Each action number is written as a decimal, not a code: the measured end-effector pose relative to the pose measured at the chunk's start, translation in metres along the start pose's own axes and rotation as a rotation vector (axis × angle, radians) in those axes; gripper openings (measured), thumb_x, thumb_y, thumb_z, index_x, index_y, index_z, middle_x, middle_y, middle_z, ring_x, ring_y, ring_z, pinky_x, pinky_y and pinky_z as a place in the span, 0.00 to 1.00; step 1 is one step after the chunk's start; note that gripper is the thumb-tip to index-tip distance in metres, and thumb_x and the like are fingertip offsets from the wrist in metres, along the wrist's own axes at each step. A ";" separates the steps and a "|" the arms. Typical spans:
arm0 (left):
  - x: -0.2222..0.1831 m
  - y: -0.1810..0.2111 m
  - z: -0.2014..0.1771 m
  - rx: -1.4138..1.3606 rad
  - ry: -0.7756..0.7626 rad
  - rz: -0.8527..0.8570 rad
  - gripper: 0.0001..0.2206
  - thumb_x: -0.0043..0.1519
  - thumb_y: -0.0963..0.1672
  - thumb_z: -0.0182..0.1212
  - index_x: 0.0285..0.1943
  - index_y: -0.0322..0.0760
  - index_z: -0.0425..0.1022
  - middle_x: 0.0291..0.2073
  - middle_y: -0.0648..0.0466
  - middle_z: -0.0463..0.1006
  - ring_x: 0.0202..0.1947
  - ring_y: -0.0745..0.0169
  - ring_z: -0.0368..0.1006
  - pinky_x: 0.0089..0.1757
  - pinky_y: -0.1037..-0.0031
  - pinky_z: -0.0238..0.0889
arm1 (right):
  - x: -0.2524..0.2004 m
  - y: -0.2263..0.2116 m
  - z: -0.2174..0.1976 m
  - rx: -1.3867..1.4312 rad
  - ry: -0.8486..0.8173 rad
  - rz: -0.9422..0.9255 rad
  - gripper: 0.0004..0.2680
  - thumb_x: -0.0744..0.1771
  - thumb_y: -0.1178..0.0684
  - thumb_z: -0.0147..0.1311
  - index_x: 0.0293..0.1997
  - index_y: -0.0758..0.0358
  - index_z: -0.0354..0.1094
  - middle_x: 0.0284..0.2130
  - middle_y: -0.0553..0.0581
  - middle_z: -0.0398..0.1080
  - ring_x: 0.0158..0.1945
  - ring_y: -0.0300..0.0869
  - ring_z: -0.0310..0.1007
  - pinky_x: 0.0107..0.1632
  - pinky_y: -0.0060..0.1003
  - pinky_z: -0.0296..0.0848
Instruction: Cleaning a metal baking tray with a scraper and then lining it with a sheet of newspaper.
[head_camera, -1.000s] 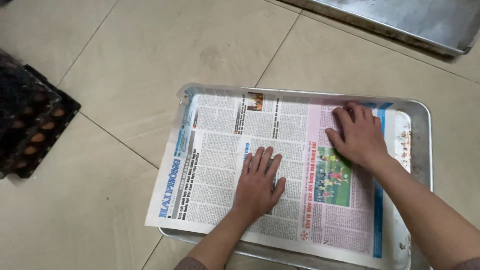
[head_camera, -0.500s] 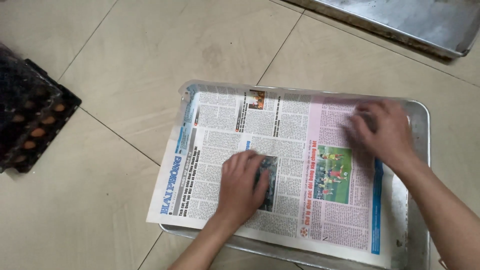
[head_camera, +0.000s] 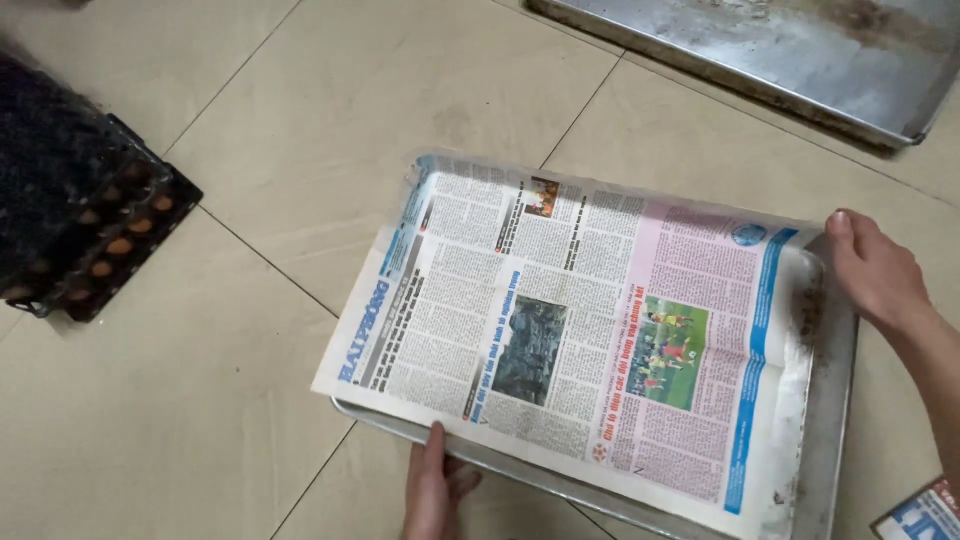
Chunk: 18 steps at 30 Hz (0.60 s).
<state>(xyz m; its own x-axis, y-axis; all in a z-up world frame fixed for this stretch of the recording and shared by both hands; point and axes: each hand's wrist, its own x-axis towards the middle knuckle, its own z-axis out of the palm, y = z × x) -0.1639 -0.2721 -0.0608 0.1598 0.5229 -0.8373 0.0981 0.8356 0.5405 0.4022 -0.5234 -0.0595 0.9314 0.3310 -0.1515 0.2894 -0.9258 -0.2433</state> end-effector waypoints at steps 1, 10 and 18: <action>-0.011 0.029 0.011 0.003 -0.011 0.001 0.25 0.78 0.52 0.49 0.70 0.26 0.69 0.43 0.36 0.75 0.35 0.48 0.70 0.40 0.58 0.65 | -0.009 0.002 -0.005 -0.001 0.009 0.007 0.26 0.82 0.35 0.28 0.84 0.63 0.65 0.72 0.73 0.72 0.69 0.74 0.73 0.69 0.68 0.70; 0.009 0.115 0.036 0.389 -0.017 0.004 0.16 0.82 0.46 0.50 0.58 0.21 0.75 0.36 0.39 0.80 0.34 0.50 0.78 0.39 0.60 0.77 | -0.120 -0.064 -0.037 0.087 0.265 -0.231 0.18 0.78 0.49 0.50 0.70 0.78 0.72 0.60 0.76 0.74 0.65 0.63 0.69 0.66 0.59 0.69; 0.042 0.086 0.003 0.699 0.336 0.603 0.20 0.70 0.42 0.62 0.63 0.14 0.70 0.39 0.47 0.70 0.36 0.59 0.66 0.41 0.69 0.68 | -0.094 -0.105 0.035 -0.011 0.005 -0.484 0.24 0.75 0.37 0.47 0.76 0.64 0.65 0.72 0.65 0.66 0.73 0.59 0.65 0.72 0.55 0.66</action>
<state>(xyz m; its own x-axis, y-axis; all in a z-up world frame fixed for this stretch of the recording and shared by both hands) -0.1454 -0.1790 -0.0491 0.0968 0.9405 -0.3257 0.6685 0.1810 0.7213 0.2763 -0.4505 -0.0535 0.6906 0.7230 -0.0184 0.6918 -0.6678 -0.2748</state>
